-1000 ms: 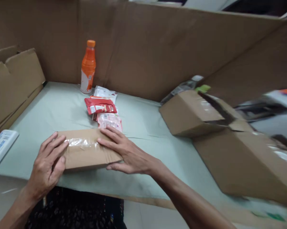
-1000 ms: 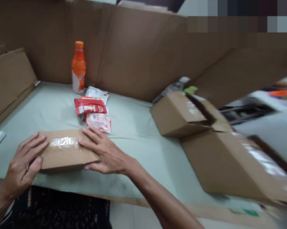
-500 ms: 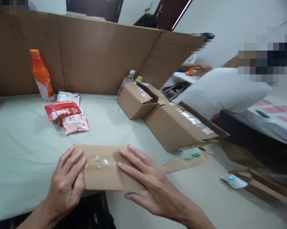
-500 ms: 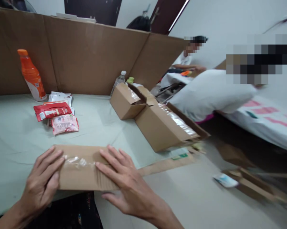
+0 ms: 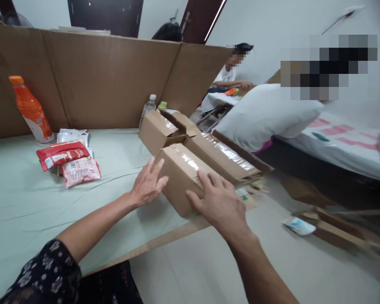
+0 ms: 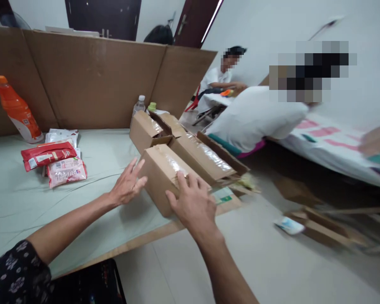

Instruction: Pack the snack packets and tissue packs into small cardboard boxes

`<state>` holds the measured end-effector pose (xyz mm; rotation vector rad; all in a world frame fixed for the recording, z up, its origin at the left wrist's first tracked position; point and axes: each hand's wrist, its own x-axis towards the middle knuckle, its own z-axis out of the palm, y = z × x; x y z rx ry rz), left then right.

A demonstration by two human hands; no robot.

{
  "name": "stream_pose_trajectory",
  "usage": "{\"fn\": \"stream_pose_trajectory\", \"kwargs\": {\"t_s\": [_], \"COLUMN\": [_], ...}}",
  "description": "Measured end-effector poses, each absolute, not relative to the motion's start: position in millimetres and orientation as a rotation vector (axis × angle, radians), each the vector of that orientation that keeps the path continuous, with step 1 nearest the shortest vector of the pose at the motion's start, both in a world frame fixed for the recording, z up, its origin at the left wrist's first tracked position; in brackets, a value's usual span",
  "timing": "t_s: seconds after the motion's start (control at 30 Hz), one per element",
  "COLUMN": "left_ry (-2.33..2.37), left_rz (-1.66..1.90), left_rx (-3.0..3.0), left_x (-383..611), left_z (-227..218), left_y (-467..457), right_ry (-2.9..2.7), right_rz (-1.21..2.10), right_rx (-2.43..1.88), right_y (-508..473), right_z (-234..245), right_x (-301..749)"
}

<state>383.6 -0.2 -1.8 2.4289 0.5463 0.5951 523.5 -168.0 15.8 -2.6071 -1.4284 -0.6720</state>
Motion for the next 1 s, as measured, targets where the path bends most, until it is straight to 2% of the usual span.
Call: {"fn": "stream_pose_trajectory", "kwargs": {"t_s": [0.1, 0.23, 0.37, 0.43, 0.53, 0.6, 0.67, 0.8, 0.9, 1.0], "left_ry": [0.553, 0.729, 1.060, 1.234, 1.414, 1.482, 1.548, 1.800, 2.243, 2.526], "left_rz": [0.504, 0.513, 0.623, 0.672, 0.722, 0.758, 0.815, 1.020, 1.207, 1.199], "left_rx": [2.464, 2.473, 2.443, 2.413, 2.380, 2.379, 2.384, 2.354, 2.305, 2.135], "left_x": [332, 240, 143, 101, 59, 42, 25, -39, -113, -179], "left_z": [-23, -35, -27, -23, -22, -22, -18, 19, 70, 121], "left_y": [-12, -6, 7, 9, 6, 2, 1, 15, 37, 64], "right_ry": [-1.300, -1.205, -1.204, -1.357, -1.798, -2.005, -2.056, -2.022, -1.958, -1.900], "right_rz": [-0.610, -0.600, -0.875, -0.907, -0.595, -0.255, -0.053, -0.008, -0.015, 0.009], "right_rx": [-2.728, -2.678, -2.365, -2.124, -1.854, -1.844, -1.898, -1.913, -1.913, -1.875], "right_y": [-141, -133, -141, -133, -90, -45, 3, 67, 78, 69], "right_z": [19, 21, 17, 4, -34, -62, -81, -91, -92, -100], "right_x": [539, 544, 515, 489, 441, 407, 376, 333, 320, 316]}}
